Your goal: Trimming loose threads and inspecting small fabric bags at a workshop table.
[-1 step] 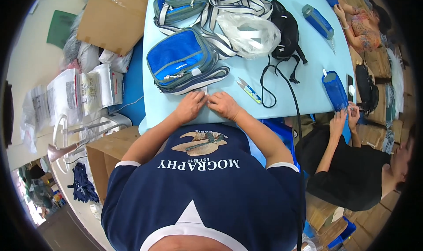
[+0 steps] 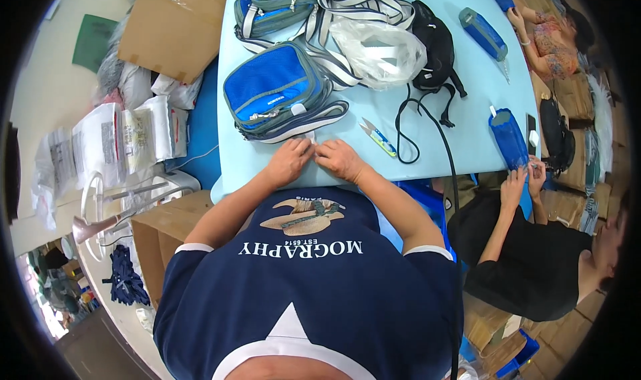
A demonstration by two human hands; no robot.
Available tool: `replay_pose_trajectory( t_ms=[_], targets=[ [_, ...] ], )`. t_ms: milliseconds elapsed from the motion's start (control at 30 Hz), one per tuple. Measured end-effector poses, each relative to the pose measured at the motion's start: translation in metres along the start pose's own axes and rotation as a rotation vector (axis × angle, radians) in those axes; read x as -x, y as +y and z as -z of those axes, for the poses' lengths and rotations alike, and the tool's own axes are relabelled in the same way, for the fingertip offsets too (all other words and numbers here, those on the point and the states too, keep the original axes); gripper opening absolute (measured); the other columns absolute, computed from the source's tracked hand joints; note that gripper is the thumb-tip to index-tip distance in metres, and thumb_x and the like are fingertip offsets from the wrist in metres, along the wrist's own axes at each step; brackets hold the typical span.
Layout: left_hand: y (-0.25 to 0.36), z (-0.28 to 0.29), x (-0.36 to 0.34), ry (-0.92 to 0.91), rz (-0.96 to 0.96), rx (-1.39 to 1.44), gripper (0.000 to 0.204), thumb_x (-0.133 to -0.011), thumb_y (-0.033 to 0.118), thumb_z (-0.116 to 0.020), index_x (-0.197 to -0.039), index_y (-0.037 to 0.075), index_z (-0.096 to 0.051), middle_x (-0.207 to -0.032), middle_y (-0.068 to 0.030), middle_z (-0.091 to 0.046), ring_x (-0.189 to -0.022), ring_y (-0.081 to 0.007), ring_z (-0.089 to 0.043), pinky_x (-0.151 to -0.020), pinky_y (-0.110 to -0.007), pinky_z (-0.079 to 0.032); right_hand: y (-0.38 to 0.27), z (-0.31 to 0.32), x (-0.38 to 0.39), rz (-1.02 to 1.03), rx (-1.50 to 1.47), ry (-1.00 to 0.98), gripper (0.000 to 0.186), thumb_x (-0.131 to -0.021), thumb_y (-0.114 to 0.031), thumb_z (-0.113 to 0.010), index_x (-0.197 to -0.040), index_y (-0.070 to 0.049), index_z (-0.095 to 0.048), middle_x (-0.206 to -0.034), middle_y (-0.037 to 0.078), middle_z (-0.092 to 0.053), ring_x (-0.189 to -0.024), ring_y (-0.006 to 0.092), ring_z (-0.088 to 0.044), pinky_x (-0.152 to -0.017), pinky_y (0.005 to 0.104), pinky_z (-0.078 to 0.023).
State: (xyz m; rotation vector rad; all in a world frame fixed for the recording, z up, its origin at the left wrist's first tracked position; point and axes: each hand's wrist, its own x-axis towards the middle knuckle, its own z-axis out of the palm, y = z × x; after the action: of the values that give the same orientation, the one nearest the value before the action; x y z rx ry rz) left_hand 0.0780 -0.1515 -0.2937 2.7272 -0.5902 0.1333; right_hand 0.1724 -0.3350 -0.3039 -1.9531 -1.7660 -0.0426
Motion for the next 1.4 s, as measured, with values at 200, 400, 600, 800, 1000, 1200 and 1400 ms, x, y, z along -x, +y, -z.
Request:
replay_pose_trajectory(
  t_ms=[200, 400, 600, 800, 1000, 1200, 1400],
  targets=[
    [0.004, 0.002, -0.001, 0.002, 0.071, -0.009, 0.04, -0.069, 0.007, -0.051, -0.108, 0.0, -0.055, -0.11, -0.0139, -0.049, -0.101, -0.0279, -0.048, -0.089, -0.035, -0.038, 0.005, -0.007, -0.012, 0.008, -0.101, 0.09, 0.014, -0.065, -0.013, -0.056, -0.078, -0.01, -0.058, -0.091, 0.002, -0.057, -0.089, 0.0214, -0.053, -0.071, 0.0325, -0.043],
    [-0.01, 0.005, -0.006, 0.059, 0.186, 0.332, 0.033, -0.069, -0.001, -0.054, -0.102, 0.004, -0.059, -0.102, -0.014, -0.054, -0.095, -0.0307, -0.053, -0.083, -0.037, -0.043, -0.009, -0.01, -0.016, -0.267, -0.228, 0.224, 0.008, -0.065, -0.006, -0.058, -0.074, -0.007, -0.058, -0.086, 0.004, -0.059, -0.085, 0.0242, -0.054, -0.072, 0.0329, -0.045],
    [-0.016, 0.027, -0.038, 0.59, 0.45, 0.321, 0.022, -0.077, 0.0, -0.054, -0.099, 0.0, -0.057, -0.096, -0.0182, -0.056, -0.085, -0.0358, -0.057, -0.075, -0.039, -0.048, -0.006, -0.018, -0.032, -0.389, -0.298, 0.348, 0.004, -0.074, -0.005, -0.056, -0.077, -0.007, -0.058, -0.089, 0.006, -0.061, -0.076, 0.0259, -0.059, -0.064, 0.0346, -0.048],
    [-0.035, 0.028, -0.058, 0.549, 0.747, 0.282, 0.015, -0.078, 0.007, -0.059, -0.093, 0.002, -0.061, -0.09, -0.0152, -0.058, -0.082, -0.0349, -0.058, -0.07, -0.039, -0.047, -0.006, -0.024, -0.039, -0.541, -0.591, 0.358, 0.005, -0.08, -0.005, -0.053, -0.08, -0.005, -0.058, -0.079, 0.01, -0.061, -0.06, 0.0218, -0.06, -0.056, 0.0316, -0.048],
    [-0.038, 0.034, -0.057, 0.46, 0.824, 0.771, 0.013, -0.08, 0.01, -0.061, -0.089, 0.001, -0.065, -0.074, -0.0054, -0.062, -0.064, -0.0114, -0.056, -0.062, -0.026, -0.046, 0.004, -0.006, -0.079, -0.877, -0.91, 0.493, 0.012, -0.086, -0.012, -0.055, -0.084, -0.002, -0.061, -0.07, 0.002, -0.06, -0.056, 0.0078, -0.055, -0.051, 0.0225, -0.045],
    [-0.042, 0.038, -0.052, 0.39, 0.818, 0.93, 0.014, -0.083, 0.009, -0.059, -0.093, 0.001, -0.066, -0.078, -0.002, -0.064, -0.067, -0.0077, -0.056, -0.063, -0.022, -0.046, 0.009, -0.015, -0.085, -0.992, -1.058, 0.505, 0.013, -0.085, -0.013, -0.058, -0.083, 0.0, -0.061, -0.071, 0.002, -0.06, -0.06, 0.0066, -0.055, -0.049, 0.0212, -0.044],
    [-0.037, 0.047, -0.05, 0.374, 0.811, 1.028, 0.014, -0.083, 0.008, -0.06, -0.093, 0.001, -0.066, -0.078, -0.0018, -0.064, -0.067, -0.0072, -0.056, -0.063, -0.021, -0.046, 0.013, -0.017, -0.085, -0.951, -0.977, 0.498, 0.016, -0.082, -0.014, -0.06, -0.08, 0.001, -0.061, -0.066, 0.004, -0.061, -0.053, 0.0086, -0.054, -0.048, 0.0233, -0.043]
  ],
)
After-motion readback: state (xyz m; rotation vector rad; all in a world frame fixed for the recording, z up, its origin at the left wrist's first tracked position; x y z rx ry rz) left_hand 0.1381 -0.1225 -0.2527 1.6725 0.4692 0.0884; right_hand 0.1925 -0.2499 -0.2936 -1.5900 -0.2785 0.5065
